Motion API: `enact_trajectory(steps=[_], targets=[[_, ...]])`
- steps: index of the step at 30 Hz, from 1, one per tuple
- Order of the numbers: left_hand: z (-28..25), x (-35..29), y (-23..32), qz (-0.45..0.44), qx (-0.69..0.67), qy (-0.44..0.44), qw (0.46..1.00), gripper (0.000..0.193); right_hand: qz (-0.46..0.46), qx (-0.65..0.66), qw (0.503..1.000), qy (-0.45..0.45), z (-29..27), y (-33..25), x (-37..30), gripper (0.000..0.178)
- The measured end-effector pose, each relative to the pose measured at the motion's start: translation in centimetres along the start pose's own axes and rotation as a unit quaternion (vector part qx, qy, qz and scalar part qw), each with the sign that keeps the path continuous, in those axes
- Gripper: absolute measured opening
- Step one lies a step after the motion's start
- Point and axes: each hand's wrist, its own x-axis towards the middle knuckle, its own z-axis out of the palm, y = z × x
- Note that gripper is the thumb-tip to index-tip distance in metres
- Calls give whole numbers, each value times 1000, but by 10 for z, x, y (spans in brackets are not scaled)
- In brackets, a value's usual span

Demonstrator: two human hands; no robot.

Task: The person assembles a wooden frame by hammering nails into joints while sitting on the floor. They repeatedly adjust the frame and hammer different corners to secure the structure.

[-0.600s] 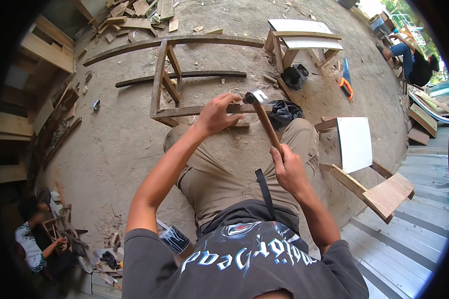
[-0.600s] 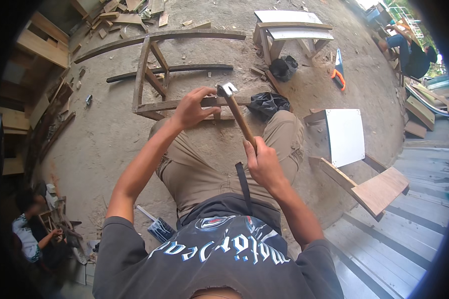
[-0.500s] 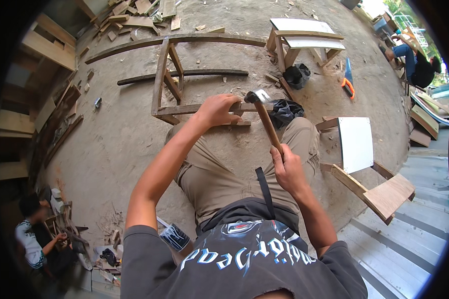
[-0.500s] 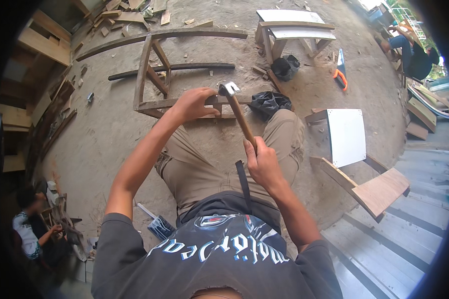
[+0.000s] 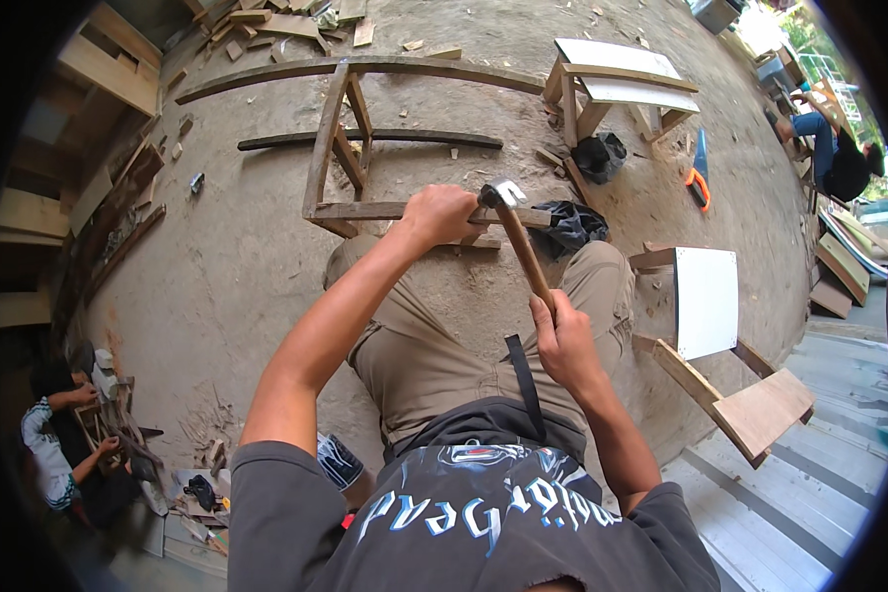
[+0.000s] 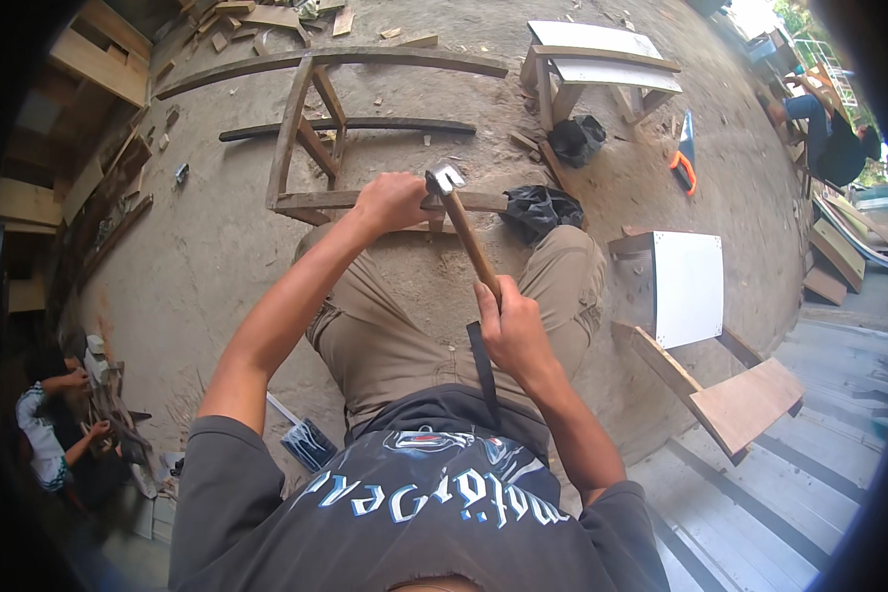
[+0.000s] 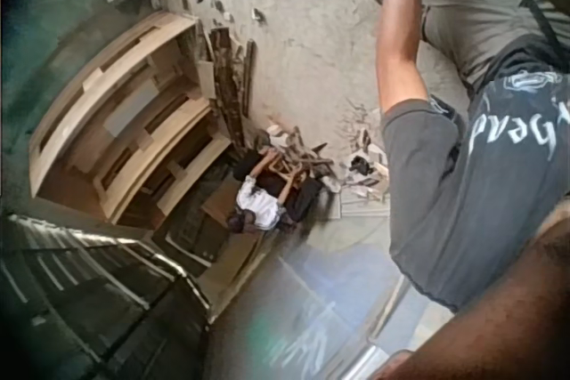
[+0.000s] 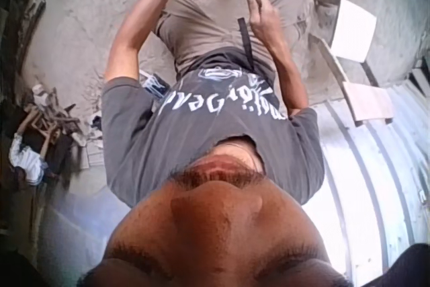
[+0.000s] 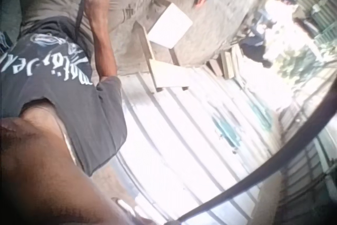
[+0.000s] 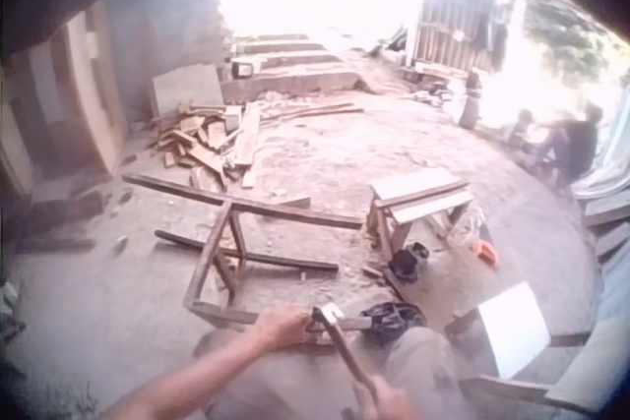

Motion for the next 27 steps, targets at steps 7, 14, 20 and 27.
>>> enact_trajectory(steps=[7, 14, 20, 27], targets=[[1, 0, -1, 8, -17, 10, 1000, 39, -36, 0, 999, 10, -11, -27, -8, 23], [0, -2, 1, 13, -10, 5, 1000, 37, -46, -19, 999, 19, -17, -31, -11, 21], [-9, 1, 7, -5, -18, -32, 999, 37, -68, -53, 995, 55, -3, -16, -11, 21], [-3, -2, 1, -8, -27, 0, 1000, 38, -8, -12, 999, 30, -13, -31, -10, 22]])
